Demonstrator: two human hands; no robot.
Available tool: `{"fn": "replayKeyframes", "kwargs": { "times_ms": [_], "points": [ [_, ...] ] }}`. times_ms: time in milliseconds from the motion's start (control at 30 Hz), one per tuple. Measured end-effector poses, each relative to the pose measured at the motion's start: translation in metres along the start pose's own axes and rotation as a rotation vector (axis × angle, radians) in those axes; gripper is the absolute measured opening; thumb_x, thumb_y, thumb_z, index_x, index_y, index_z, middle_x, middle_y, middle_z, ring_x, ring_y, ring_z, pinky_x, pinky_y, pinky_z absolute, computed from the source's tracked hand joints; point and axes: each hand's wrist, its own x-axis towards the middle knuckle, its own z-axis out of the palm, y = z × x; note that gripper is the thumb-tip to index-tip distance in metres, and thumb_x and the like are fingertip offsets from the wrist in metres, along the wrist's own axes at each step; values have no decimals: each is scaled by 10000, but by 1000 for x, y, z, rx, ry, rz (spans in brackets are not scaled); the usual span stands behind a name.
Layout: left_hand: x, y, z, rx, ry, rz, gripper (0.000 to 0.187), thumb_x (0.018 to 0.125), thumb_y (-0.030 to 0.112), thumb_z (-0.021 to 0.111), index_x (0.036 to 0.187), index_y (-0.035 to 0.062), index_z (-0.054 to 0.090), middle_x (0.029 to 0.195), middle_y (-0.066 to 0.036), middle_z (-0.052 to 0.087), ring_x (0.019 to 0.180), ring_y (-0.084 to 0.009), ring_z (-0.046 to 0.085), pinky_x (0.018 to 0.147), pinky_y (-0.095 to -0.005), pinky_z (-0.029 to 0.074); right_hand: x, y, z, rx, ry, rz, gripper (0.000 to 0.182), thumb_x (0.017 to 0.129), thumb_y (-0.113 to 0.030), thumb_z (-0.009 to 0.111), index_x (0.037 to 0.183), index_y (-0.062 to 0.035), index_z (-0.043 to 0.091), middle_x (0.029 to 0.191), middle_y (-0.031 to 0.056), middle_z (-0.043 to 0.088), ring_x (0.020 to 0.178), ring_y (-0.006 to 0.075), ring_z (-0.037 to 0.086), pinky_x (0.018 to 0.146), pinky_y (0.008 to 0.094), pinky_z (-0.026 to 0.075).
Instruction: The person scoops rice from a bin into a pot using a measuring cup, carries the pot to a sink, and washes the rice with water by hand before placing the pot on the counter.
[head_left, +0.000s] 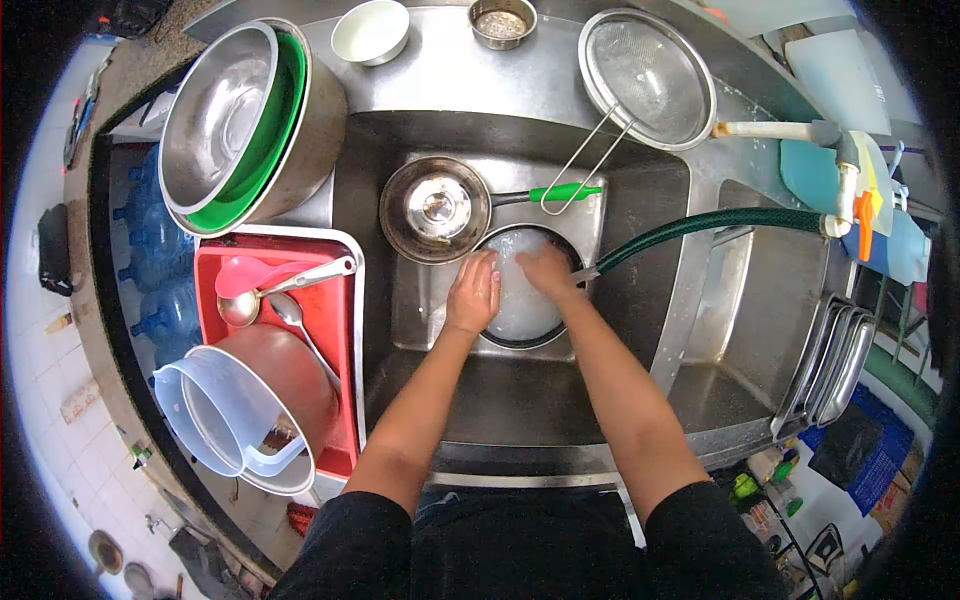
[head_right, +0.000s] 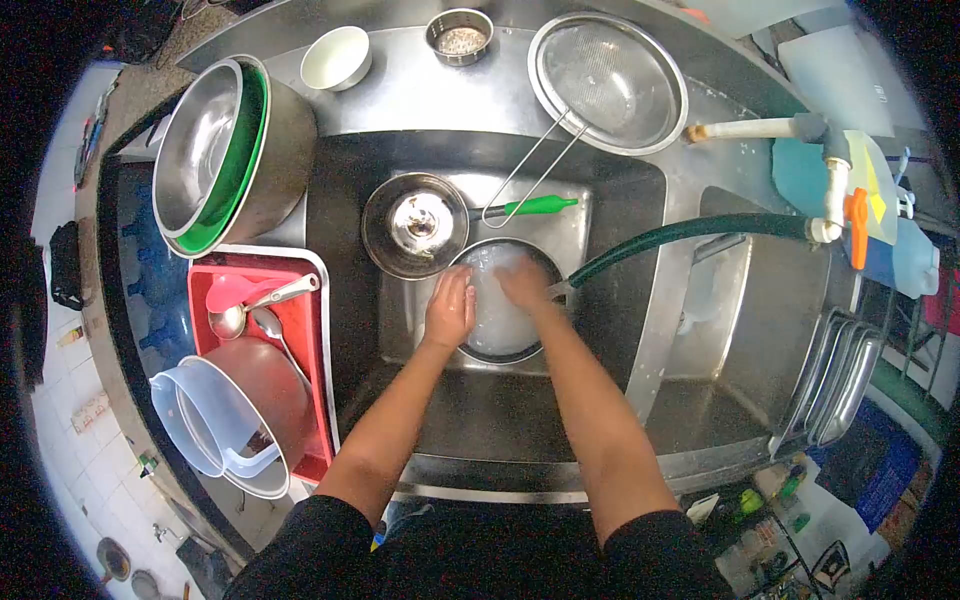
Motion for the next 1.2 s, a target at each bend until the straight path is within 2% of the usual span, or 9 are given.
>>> {"fn": "replayKeyframes", "kwargs": {
  "times_ms": [67,200,333,433,533,733,800,967,1200],
  "points": [
    [2,-4,1,2,14,27,260,924,64,536,1166,-31,558,1174,-231,597,1103,-418,567,998,-469,451,27,6,14,19,14,-26,587,792,-404,654,1123,80,656,1140,331,638,1090,439,632,968,473,486],
    [11,-5,0,-27,15,17,294,915,107,547,1178,-24,555,1185,-229,594,1102,-429,564,994,-481,447,55,-8,19,-8,-102,-221,498,755,-387,666,972,58,712,1060,325,660,1013,440,660,917,475,514],
    [15,-7,2,-72,40,33,325,919,170,549,1182,-20,556,1182,-228,595,1103,-428,566,991,-484,445,52,-37,7,-313,-324,-376,415,769,-380,680,995,-36,730,1084,229,691,1015,406,658,908,466,517],
    [17,-6,2,-83,51,36,340,904,183,566,1172,-27,565,1175,-226,597,1096,-423,566,990,-477,448,88,-5,54,-212,-491,-849,311,737,-320,698,930,-77,718,1011,183,710,961,400,664,861,462,531],
    [18,-6,0,-82,57,38,345,897,187,572,1161,-34,568,1165,-228,598,1089,-423,567,987,-475,451,92,14,100,-61,-322,-1122,240,732,-277,691,906,-111,696,985,150,711,921,408,659,829,474,533],
    [15,-10,4,-71,74,49,337,925,210,532,1157,-33,562,1154,-237,603,1074,-426,577,975,-484,452,4,8,87,-167,-237,-524,238,811,-248,585,916,-64,694,913,183,697,948,408,615,884,456,500],
    [17,-8,3,-66,74,55,332,935,213,520,1157,-31,560,1151,-237,605,1069,-425,581,973,-487,451,-6,16,99,-48,-99,-670,242,848,-249,555,915,-81,717,901,156,709,991,366,621,951,474,460],
    [13,-9,4,-64,61,35,303,923,167,533,1145,-38,556,1151,-230,606,1070,-422,579,972,-480,451,-45,15,35,-1128,-292,-1012,228,893,-220,546,922,-137,756,949,76,731,999,258,644,1021,553,363],
    [14,-3,8,-56,96,31,282,899,113,547,1144,-27,551,1143,-219,602,1071,-424,571,964,-486,453,-28,12,3,-1111,-303,-655,212,882,-214,597,1001,-144,759,1006,45,720,1080,253,638,993,548,378]
  ]
}}
